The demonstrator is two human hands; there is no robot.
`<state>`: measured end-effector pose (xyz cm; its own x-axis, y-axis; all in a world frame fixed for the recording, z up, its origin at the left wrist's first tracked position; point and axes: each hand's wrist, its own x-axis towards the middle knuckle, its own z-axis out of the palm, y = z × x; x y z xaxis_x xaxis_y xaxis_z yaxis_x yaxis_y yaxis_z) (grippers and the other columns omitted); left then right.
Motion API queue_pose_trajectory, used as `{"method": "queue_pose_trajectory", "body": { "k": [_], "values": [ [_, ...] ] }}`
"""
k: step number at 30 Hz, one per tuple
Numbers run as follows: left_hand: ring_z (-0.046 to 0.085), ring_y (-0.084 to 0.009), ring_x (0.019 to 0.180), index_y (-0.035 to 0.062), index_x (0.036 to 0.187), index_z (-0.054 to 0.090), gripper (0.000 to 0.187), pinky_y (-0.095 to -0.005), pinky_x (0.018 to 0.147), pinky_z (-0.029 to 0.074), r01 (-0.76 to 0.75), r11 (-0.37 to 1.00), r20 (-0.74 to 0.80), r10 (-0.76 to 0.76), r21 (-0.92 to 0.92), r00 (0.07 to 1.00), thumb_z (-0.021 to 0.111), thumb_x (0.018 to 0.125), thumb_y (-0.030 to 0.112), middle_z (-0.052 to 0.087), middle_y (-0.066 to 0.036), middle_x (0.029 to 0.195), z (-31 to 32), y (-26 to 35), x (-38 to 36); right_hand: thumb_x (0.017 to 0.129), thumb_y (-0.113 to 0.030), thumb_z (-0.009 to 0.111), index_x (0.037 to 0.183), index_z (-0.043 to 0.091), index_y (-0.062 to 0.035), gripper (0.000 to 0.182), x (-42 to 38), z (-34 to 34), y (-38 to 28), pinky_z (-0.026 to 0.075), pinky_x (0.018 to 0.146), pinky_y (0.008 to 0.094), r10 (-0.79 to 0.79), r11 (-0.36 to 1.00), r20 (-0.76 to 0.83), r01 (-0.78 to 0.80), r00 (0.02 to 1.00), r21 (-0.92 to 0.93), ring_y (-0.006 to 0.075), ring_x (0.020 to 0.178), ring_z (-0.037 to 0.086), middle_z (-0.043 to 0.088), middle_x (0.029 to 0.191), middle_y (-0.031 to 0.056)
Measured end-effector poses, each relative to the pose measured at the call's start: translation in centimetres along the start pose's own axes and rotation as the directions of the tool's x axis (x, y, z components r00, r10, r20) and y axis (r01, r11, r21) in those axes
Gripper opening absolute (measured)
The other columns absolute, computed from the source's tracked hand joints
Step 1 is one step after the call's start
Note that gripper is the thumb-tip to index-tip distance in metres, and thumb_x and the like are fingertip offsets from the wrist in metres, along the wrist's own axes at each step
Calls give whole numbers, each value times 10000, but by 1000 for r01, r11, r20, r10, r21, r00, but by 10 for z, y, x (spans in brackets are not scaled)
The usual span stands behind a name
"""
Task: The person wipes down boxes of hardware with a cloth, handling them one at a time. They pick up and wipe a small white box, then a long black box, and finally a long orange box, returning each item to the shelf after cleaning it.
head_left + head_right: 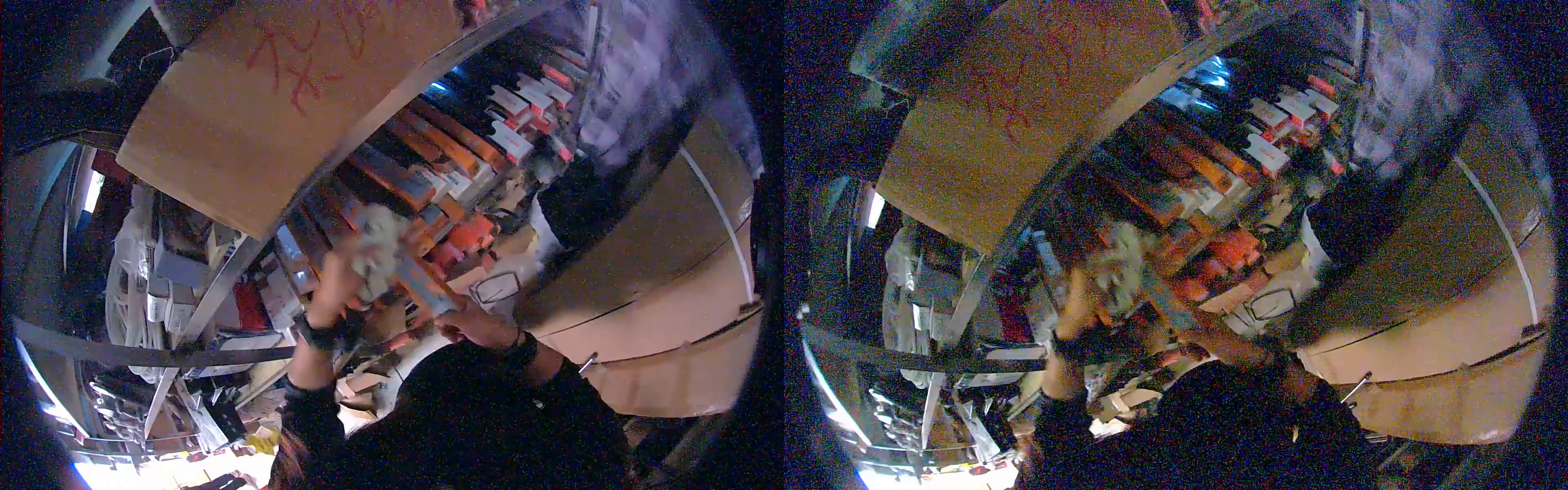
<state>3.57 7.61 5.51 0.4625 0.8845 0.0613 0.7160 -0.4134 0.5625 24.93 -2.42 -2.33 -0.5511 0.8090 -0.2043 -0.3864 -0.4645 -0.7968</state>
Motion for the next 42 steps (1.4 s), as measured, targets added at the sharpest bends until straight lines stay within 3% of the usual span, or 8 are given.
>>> {"method": "queue_pose_trajectory", "body": {
  "k": [4,6,13,15,16,22,25,42],
  "values": [
    [427,-302,1037,67,856,624,405,-366,874,336,-49,913,79,88,-406,993,552,490,-92,490,-137,1080,27,38,-54,736,-323,543,986,452,-56,377,9,-3,9,417,428,299,-163,913,-116,105,980,-395,159,472,499,521,614,54],
    [412,-305,1054,64,853,624,392,-367,870,342,-197,945,44,215,-260,976,564,495,-83,473,-131,1107,24,51,-63,700,-293,573,1051,432,-62,443,24,-24,34,451,528,375,-503,97,311,411,806,-906,270,567,551,561,794,122],
    [415,-328,1043,68,952,570,479,-394,853,369,-335,941,-101,338,45,936,592,481,-15,445,-128,1134,51,48,-39,716,-255,540,1071,458,-101,396,6,3,-5,460,535,402,-420,83,169,222,892,-971,306,593,561,532,962,147],
    [467,-247,993,-6,1000,514,322,-354,846,382,0,694,-133,-137,-720,982,532,691,84,460,-124,1124,60,30,-21,749,-186,496,1164,377,-114,438,-1,8,-19,456,419,368,-451,13,131,154,883,-988,296,499,546,531,965,148],
    [488,-236,960,3,1039,487,310,-348,809,408,-189,977,-249,208,96,946,425,794,183,486,-118,1086,45,22,-15,749,-186,496,1164,377,-114,438,-3,12,-26,456,419,368,-447,10,134,154,885,-988,296,499,546,531,965,148],
    [534,-231,864,53,1097,438,364,-319,740,442,116,951,-391,-226,-286,892,512,743,91,531,-111,1002,-2,-44,50,756,-164,475,1273,174,-127,600,-2,3,-20,415,328,370,-436,120,140,212,889,-970,281,440,525,504,1021,156],
    [518,-219,904,52,1095,445,327,-337,781,419,27,848,-541,313,529,781,465,777,126,539,-88,1001,-8,-152,92,749,-238,494,1278,135,-120,651,-3,-5,-11,429,371,390,-278,76,-3,18,960,-997,282,449,529,555,913,150],
    [427,-315,1037,58,831,605,324,-407,870,335,17,745,18,-7,-666,1000,604,512,-1,468,-132,1111,36,68,-50,750,-266,534,953,466,-81,283,6,-36,41,366,414,229,-11,999,54,14,999,-44,118,487,476,512,655,28]
  ]
}}
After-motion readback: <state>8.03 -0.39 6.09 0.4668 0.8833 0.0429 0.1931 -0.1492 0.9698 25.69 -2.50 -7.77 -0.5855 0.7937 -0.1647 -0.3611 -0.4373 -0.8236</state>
